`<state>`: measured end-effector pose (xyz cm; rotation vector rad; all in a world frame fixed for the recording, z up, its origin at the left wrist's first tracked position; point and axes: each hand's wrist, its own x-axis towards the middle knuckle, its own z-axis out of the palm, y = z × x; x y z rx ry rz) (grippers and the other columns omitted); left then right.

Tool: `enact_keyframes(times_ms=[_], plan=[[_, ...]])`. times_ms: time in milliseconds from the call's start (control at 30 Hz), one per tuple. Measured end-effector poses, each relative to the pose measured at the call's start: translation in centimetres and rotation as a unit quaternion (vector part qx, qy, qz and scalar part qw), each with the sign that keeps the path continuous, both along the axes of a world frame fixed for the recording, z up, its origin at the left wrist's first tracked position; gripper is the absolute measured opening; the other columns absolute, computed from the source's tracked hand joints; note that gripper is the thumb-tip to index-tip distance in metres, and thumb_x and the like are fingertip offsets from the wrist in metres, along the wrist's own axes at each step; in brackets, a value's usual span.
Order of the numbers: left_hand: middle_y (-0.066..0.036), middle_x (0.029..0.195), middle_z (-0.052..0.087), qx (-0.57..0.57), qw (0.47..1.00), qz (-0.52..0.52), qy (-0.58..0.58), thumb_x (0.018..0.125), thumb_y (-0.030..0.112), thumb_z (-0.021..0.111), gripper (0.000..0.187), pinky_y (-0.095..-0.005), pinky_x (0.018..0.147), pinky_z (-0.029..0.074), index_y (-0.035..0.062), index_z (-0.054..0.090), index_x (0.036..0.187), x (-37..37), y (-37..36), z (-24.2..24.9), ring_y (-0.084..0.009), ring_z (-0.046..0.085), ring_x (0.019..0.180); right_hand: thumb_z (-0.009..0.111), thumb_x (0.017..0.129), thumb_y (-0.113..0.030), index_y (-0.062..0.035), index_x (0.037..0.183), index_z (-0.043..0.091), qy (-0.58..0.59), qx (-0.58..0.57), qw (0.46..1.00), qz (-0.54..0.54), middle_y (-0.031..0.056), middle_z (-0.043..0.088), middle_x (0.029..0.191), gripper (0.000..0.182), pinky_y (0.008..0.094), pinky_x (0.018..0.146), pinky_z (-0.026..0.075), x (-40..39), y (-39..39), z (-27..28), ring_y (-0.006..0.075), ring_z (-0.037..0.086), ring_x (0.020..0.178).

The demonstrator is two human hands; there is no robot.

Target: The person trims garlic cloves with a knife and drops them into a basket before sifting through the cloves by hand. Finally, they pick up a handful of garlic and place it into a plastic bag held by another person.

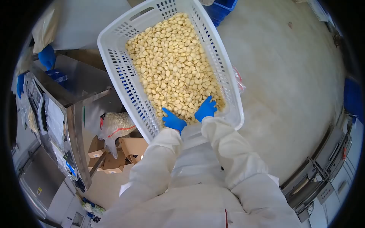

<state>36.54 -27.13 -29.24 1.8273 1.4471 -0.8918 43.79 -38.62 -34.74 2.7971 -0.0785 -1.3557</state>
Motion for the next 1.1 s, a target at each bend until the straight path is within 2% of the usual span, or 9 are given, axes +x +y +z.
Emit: enact_keyframes(times_ms=[167,300,400,467,500,600,733,967,1100], plan=[[-0.035,0.138,0.027,0.022,0.919,0.025,-0.393,0.065,0.011,0.076,0.116,-0.0436,0.098,0.042,0.0147,-0.001,0.152,2.9,-0.7,-7.4,-0.0449,0.044,0.12,0.083,0.063,-0.03,-0.0058,0.149,-0.001,-0.03,0.131,0.988,-0.074,0.0291,0.031,0.139,0.122,0.0541,0.104,0.03,0.6,0.9,0.3,0.0428,0.037,0.127],[-0.032,0.133,0.042,0.046,0.938,-0.008,-0.343,0.066,0.015,0.077,0.106,-0.0431,0.094,0.046,0.0126,0.013,0.15,11.6,4.4,-6.3,-0.0399,0.05,0.12,0.085,0.062,-0.027,-0.0102,0.15,0.005,-0.035,0.512,0.832,-0.211,0.0247,0.048,0.13,0.119,0.044,0.095,0.045,3.8,3.6,-1.3,0.0352,0.052,0.117],[-0.025,0.115,0.058,-0.075,0.951,0.043,-0.296,0.069,0.024,0.078,0.091,-0.0386,0.087,0.05,0.0069,0.03,0.144,15.3,11.3,-4.5,-0.0355,0.06,0.102,0.083,0.066,-0.024,-0.0085,0.147,0.022,-0.034,0.405,0.914,0.014,0.018,0.059,0.117,0.102,0.0362,0.087,0.05,11.3,6.5,-1.1,0.0288,0.061,0.102],[-0.023,0.112,0.061,-0.105,0.918,0.12,-0.362,0.074,0.028,0.075,0.079,-0.0377,0.084,0.05,0.0033,0.038,0.139,14.1,14.6,-2.3,-0.0323,0.063,0.095,0.077,0.073,-0.022,-0.0075,0.145,0.03,0.082,0.469,0.875,-0.092,0.0153,0.061,0.115,0.087,0.0322,0.081,0.052,14.4,5.6,0.2,0.0243,0.064,0.093],[-0.022,0.113,0.062,-0.11,0.898,0.172,-0.39,0.077,0.029,0.072,0.073,-0.0379,0.083,0.05,0.0015,0.041,0.137,13.0,15.4,1.7,-0.031,0.063,0.093,0.074,0.077,-0.02,-0.0068,0.143,0.034,0.208,0.45,0.797,-0.345,0.014,0.062,0.114,0.078,0.0301,0.078,0.053,16.2,6.0,4.9,0.022,0.065,0.09],[-0.024,0.11,0.062,-0.015,0.938,0.128,-0.321,0.081,0.025,0.067,0.062,-0.0401,0.083,0.049,-0.003,0.046,0.132,6.2,16.3,-1.0,-0.0321,0.063,0.095,0.07,0.079,-0.021,-0.006,0.14,0.038,0.089,0.39,0.897,-0.189,0.0145,0.061,0.118,0.071,0.0315,0.079,0.053,16.4,0.6,2.3,0.022,0.065,0.093],[-0.03,0.128,0.049,0.082,0.968,0.015,-0.235,0.077,0.024,0.069,0.074,-0.0426,0.1,0.04,-0.0021,0.037,0.138,-2.8,10.3,-5.8,-0.0406,0.05,0.116,0.073,0.071,-0.023,-0.002,0.138,0.037,0.026,0.233,0.972,-0.001,0.0223,0.055,0.125,0.079,0.0422,0.097,0.045,10.8,-4.9,1.7,0.0376,0.056,0.112],[-0.038,0.142,0.023,0.114,0.986,-0.012,-0.121,0.071,0.017,0.076,0.099,-0.0454,0.11,0.029,0.0063,0.015,0.149,1.2,5.8,-2.9,-0.043,0.027,0.135,0.071,0.067,-0.016,0.0022,0.132,0.038,-0.155,0.151,0.975,-0.059,0.0284,0.042,0.131,0.076,0.0428,0.097,0.043,3.8,-3.5,-0.7,0.0434,0.054,0.112],[-0.035,0.134,0.033,0.054,0.987,-0.027,-0.146,0.074,0.013,0.075,0.095,-0.0413,0.1,0.04,0.0129,0.017,0.15,3.5,9.4,-5.2,-0.0422,0.044,0.122,0.065,0.07,-0.01,-0.002,0.119,0.049,-0.175,0.101,0.979,-0.027,0.0206,0.055,0.11,0.052,0.0436,0.083,0.048,6.1,-0.6,1.3,0.0381,0.059,0.099]])
